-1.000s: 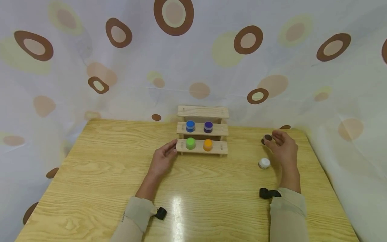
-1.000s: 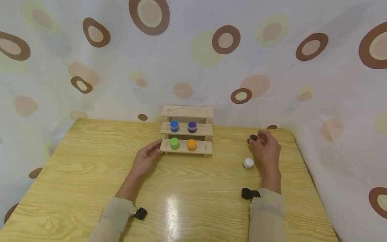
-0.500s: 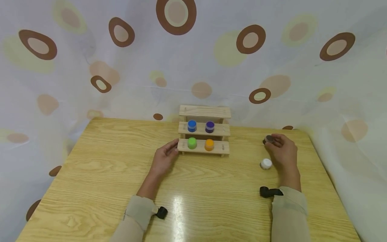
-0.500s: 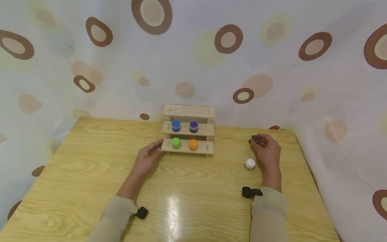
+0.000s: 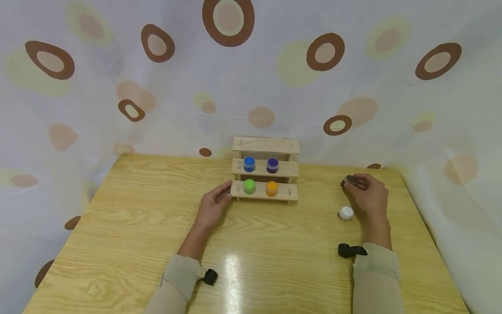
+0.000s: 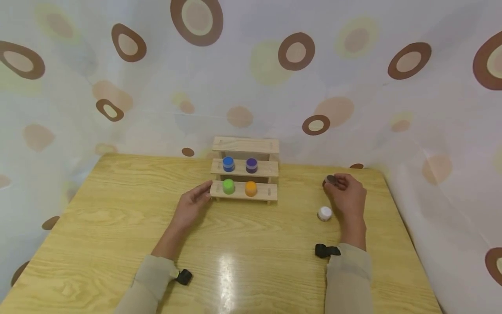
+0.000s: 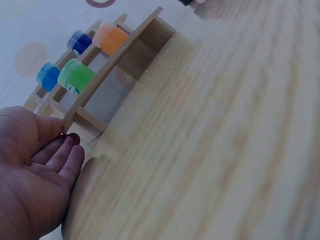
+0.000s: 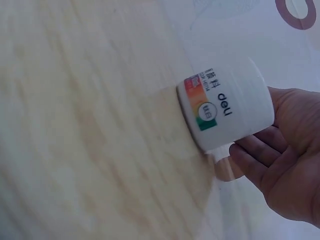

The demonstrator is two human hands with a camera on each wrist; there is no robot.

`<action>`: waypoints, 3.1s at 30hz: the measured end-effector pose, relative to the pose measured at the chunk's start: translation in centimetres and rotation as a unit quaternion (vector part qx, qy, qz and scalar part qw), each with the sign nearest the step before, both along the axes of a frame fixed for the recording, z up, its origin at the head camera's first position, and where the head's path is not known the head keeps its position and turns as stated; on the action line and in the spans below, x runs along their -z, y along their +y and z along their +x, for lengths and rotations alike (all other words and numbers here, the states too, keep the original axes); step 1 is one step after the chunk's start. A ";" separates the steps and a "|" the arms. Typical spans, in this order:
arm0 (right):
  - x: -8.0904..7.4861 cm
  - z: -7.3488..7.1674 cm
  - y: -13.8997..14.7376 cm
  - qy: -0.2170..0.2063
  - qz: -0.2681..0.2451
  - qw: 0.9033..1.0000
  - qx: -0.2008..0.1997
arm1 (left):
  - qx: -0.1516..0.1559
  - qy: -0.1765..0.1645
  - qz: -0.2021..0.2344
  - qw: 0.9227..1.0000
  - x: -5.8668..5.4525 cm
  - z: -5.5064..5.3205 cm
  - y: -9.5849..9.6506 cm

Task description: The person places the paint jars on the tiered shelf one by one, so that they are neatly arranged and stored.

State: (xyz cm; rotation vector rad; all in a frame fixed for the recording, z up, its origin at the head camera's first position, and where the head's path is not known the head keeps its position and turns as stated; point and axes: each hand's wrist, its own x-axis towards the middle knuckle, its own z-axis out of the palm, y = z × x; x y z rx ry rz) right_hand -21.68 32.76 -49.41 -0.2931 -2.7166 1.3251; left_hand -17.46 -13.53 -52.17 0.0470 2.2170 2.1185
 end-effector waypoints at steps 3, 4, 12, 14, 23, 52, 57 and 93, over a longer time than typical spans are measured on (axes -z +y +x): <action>-0.5 0.2 -0.1 0.009 -0.001 1.000 0.011 | 0.003 -0.002 0.001 1.000 0.0 0.0 0.0; -0.8 0.2 -0.2 0.014 -0.001 1.000 0.013 | 0.002 -0.002 0.000 1.000 0.0 0.0 0.1; -3.4 0.4 -2.1 0.081 0.010 0.997 0.016 | -0.006 -0.002 0.005 1.000 0.2 0.0 0.4; -4.1 0.4 -3.1 0.104 0.008 0.994 0.012 | -0.003 -0.004 0.009 1.000 0.3 0.0 0.6; -7.2 -1.3 -8.7 0.163 -0.019 0.984 -0.067 | -0.009 -0.003 0.004 1.000 0.3 0.0 0.2; -10.5 -7.6 -24.2 0.125 -0.047 0.960 -0.246 | -0.006 0.005 0.011 1.000 0.2 -0.1 0.0; -10.2 -8.0 -25.2 0.106 -0.040 0.964 -0.242 | -0.006 -0.001 0.014 1.000 0.2 -0.1 0.0; -11.2 -5.9 -18.6 0.162 -0.111 0.958 -0.211 | -0.009 -0.009 0.003 1.000 0.1 0.0 0.2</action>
